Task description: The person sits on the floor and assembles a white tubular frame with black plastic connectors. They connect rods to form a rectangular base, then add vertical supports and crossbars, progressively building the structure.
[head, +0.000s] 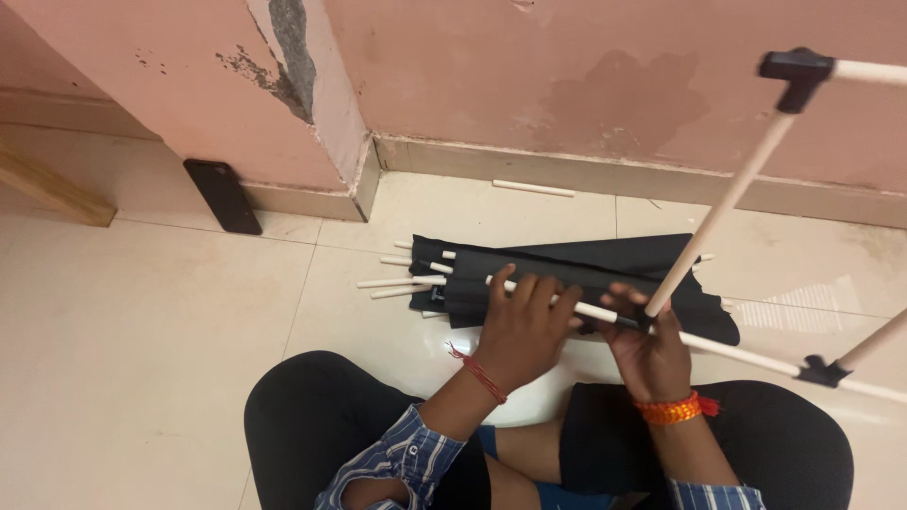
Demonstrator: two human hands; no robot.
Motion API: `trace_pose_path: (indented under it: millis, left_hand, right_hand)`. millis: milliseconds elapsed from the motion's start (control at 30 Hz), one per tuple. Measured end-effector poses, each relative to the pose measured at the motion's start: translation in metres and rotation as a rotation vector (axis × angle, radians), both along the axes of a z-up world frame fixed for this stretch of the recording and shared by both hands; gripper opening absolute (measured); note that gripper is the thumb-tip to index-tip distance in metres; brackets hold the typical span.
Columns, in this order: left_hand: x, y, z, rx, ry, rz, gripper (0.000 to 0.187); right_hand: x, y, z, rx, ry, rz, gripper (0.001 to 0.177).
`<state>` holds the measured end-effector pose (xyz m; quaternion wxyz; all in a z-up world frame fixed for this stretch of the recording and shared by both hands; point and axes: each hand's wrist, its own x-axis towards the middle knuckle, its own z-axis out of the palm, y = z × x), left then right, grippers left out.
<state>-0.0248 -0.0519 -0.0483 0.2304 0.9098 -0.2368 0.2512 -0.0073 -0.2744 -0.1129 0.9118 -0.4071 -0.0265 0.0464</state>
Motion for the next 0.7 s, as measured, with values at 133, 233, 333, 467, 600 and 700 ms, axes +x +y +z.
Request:
trace_pose_path:
  millis: [133, 233, 333, 467, 600, 700]
  left_hand:
    - [-0.007, -0.004, 0.007, -0.012, -0.101, -0.044, 0.038]
    - [-0.011, -0.009, 0.008, 0.006, -0.109, -0.018, 0.038]
    - [-0.015, -0.013, 0.007, 0.022, -0.102, 0.027, 0.036]
    - [-0.012, -0.017, 0.002, 0.032, -0.069, 0.049, 0.031]
    - [-0.005, -0.011, -0.007, 0.076, -0.077, 0.044, 0.028]
    - [-0.002, -0.013, -0.009, 0.079, 0.039, -0.011, 0.031]
  right_hand:
    - [-0.006, 0.004, -0.004, 0.038, -0.017, 0.045, 0.042]
    - [-0.006, 0.003, -0.004, 0.005, 0.011, 0.03, 0.044]
    - [-0.004, 0.006, -0.005, -0.037, 0.062, 0.009, 0.045]
    - [-0.005, 0.013, -0.008, -0.034, 0.11, -0.015, 0.044]
    - [-0.006, 0.015, -0.007, -0.044, 0.096, -0.04, 0.041]
    - [-0.002, 0.006, 0.0, -0.218, 0.076, -0.019, 0.043]
